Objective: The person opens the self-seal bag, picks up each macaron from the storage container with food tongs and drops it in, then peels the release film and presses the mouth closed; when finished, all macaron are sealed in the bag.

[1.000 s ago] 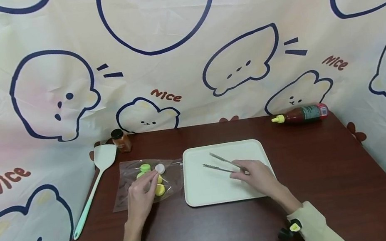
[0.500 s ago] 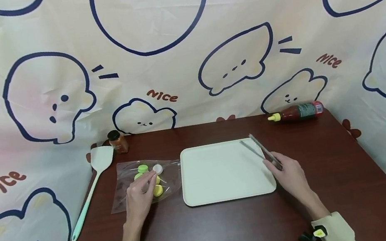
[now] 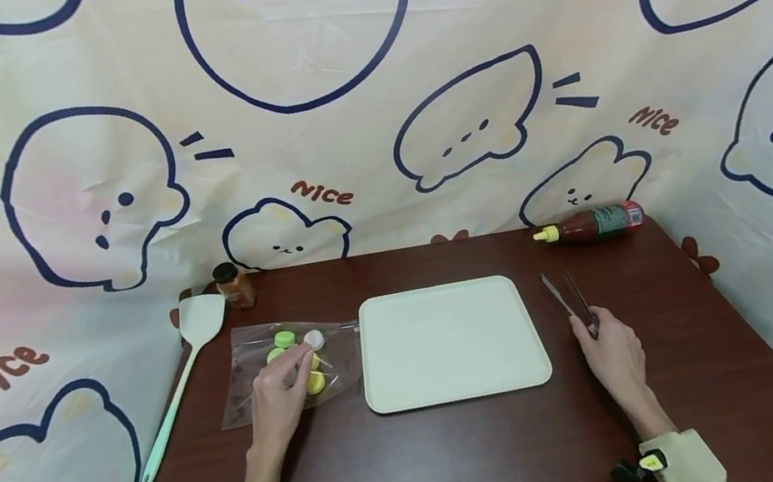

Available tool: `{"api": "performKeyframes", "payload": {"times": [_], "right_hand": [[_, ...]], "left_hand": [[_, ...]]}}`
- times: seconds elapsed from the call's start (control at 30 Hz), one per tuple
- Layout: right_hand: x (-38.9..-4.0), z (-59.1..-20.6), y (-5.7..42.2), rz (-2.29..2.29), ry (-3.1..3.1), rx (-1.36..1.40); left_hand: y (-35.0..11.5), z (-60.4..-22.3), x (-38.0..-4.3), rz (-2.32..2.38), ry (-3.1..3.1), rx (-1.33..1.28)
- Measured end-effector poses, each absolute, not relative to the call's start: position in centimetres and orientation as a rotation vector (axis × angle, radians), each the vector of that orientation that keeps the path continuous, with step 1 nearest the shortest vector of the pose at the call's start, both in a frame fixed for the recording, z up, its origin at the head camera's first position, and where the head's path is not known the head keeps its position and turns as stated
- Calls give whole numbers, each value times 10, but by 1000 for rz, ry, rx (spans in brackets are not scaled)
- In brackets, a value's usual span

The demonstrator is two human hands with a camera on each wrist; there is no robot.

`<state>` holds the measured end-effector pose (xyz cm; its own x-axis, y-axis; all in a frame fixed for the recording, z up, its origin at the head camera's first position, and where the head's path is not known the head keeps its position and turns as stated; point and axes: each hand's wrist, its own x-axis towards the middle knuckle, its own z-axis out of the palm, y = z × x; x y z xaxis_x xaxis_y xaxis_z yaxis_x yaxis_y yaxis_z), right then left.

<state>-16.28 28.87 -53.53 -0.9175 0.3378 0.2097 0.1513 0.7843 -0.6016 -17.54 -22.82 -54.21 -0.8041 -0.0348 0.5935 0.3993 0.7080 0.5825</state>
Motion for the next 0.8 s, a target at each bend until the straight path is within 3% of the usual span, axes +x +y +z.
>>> {"api": "performKeyframes", "payload": {"times": [0.8], "right_hand": [[-167,-545,293,789,-2554,-288]], "left_hand": [[-229,-544,-177,-972,-2315,-283]]}}
